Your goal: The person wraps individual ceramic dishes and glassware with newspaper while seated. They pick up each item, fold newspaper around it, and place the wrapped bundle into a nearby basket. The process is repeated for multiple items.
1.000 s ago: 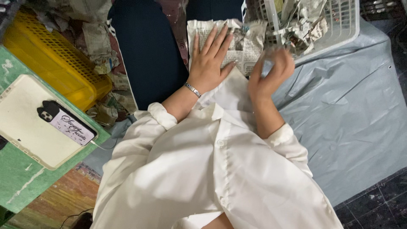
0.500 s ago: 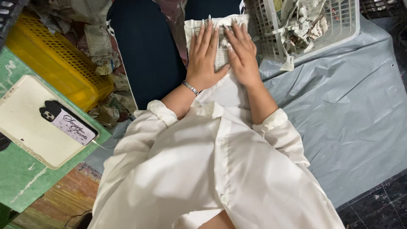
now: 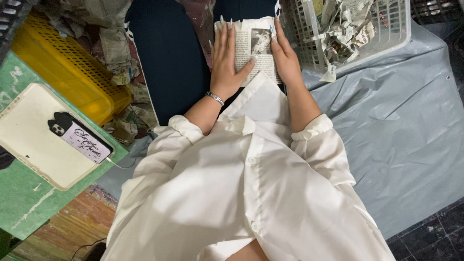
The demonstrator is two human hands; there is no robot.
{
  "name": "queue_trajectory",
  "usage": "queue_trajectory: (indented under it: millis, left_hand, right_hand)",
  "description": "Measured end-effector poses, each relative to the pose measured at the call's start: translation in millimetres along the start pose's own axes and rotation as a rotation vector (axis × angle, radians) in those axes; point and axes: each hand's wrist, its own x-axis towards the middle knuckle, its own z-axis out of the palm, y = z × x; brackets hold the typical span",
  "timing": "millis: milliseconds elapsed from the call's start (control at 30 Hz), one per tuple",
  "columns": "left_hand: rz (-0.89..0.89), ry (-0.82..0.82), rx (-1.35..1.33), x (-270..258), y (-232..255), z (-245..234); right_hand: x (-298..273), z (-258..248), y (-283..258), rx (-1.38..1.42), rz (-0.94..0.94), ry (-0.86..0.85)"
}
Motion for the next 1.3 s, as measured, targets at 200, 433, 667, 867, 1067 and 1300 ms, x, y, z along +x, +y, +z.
queue_trajectory:
  millis: [200, 433, 667, 867, 1067, 1300]
  left_hand:
    - [-0.029, 0.059, 0.040, 2.9, 0.8, -5.0]
    - [0.458, 0.131, 0.603, -8.9, 40.4, -36.0]
    - [-0.024, -0.278, 0.343, 14.8, 78.8, -37.6]
    - [-0.004, -0.163, 0.327, 13.1, 87.8, -19.2]
    - [0.107, -0.243, 0.308, 1.2, 72.0, -34.3]
    - [0.355, -0.209, 0.296, -16.9, 63.1, -45.6]
  right_hand:
    - [-0.6, -4.8, 16.2, -0.039, 0.086, 0.062]
    - [-46.1, -24.0, 18.3, 0.133, 0.188, 0.284]
    - [-107.3, -7.5, -9.7, -0.006, 0.109, 0.269]
    - [-74.6, 26.6, -20.3, -0.142, -0.066, 0.279]
    - [-35.5, 19.5, 5.4, 0.451, -0.122, 0.253]
    - [-48.2, 7.5, -26.5, -0.164, -0.359, 0.387]
